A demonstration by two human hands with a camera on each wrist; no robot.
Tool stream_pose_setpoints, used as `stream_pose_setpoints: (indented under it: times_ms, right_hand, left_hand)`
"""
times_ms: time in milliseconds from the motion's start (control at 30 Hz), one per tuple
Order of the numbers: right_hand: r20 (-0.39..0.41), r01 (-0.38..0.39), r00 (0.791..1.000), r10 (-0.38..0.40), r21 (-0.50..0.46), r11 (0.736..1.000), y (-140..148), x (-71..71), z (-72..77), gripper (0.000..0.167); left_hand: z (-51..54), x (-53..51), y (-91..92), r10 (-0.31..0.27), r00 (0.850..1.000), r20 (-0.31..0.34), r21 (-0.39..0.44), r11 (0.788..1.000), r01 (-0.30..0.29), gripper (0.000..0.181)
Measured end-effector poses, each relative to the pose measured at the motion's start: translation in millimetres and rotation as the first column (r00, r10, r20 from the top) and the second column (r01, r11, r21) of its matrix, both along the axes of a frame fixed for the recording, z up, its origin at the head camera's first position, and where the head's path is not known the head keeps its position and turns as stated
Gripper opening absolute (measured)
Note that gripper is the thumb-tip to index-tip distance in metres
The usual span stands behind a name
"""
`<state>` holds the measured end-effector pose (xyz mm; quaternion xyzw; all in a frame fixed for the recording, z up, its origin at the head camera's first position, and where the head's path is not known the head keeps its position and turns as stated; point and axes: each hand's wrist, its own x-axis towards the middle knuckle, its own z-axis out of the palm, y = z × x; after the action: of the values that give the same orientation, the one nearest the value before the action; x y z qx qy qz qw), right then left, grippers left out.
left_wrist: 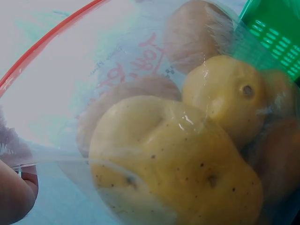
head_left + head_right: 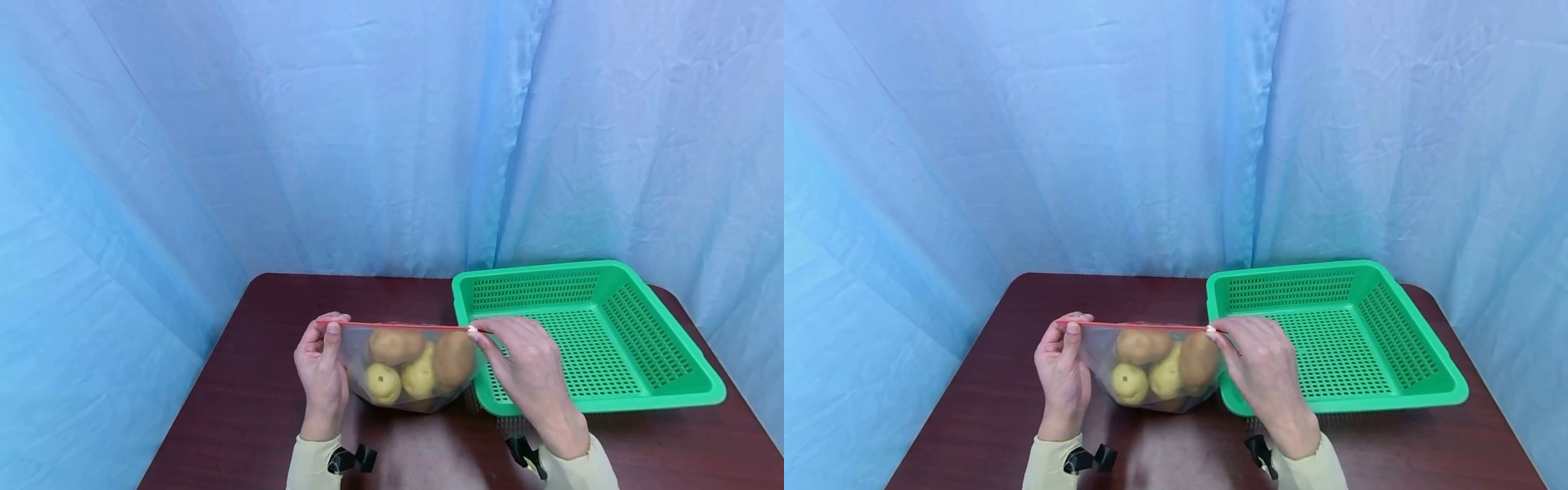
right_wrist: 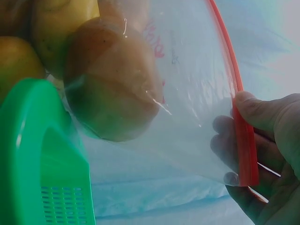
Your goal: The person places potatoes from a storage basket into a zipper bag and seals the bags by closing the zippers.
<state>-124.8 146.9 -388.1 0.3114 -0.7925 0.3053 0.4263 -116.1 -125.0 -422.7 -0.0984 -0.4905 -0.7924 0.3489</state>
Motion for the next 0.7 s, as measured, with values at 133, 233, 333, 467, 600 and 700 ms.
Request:
stream_pose_setpoints:
  times_ms: [133,233,333,467,600,700]
  right_hand:
    - [0.008,0.003,1.0,-0.002,-0.004,1.0,1.7,0.3,0.0,0.039]
    - [0.013,0.007,1.0,-0.007,-0.002,1.0,2.5,0.5,-0.2,0.04]
    - [0.004,0.014,1.0,-0.014,-0.006,1.0,3.4,0.6,-0.4,0.04]
    - [0.008,0.02,1.0,-0.02,0.002,1.0,5.3,1.4,-1.0,0.04]
    - [0.013,0.022,1.0,-0.022,0.006,1.0,6.7,1.9,-1.5,0.041]
    - [0.007,0.024,1.0,-0.024,-0.001,1.0,7.5,1.6,-1.2,0.043]
  left_hand:
    - [0.1,-0.2,-0.3,0.002,1.0,0.002,0.003,1.0,-0.002,0.01]
    - [0.6,0.2,-0.1,0.007,1.0,0.008,0.002,1.0,-0.007,0.01]
    - [0.8,0.3,-0.1,0.005,1.0,0.009,-0.001,1.0,-0.004,0.011]
    - [0.1,1.0,-0.4,0.006,1.0,0.01,-0.005,1.0,-0.006,0.011]
    - [-0.1,0.9,-0.4,0.009,1.0,0.009,-0.002,1.0,-0.009,0.011]
    - [0.3,0.2,-0.4,0.004,1.0,0.005,-0.002,1.0,-0.004,0.011]
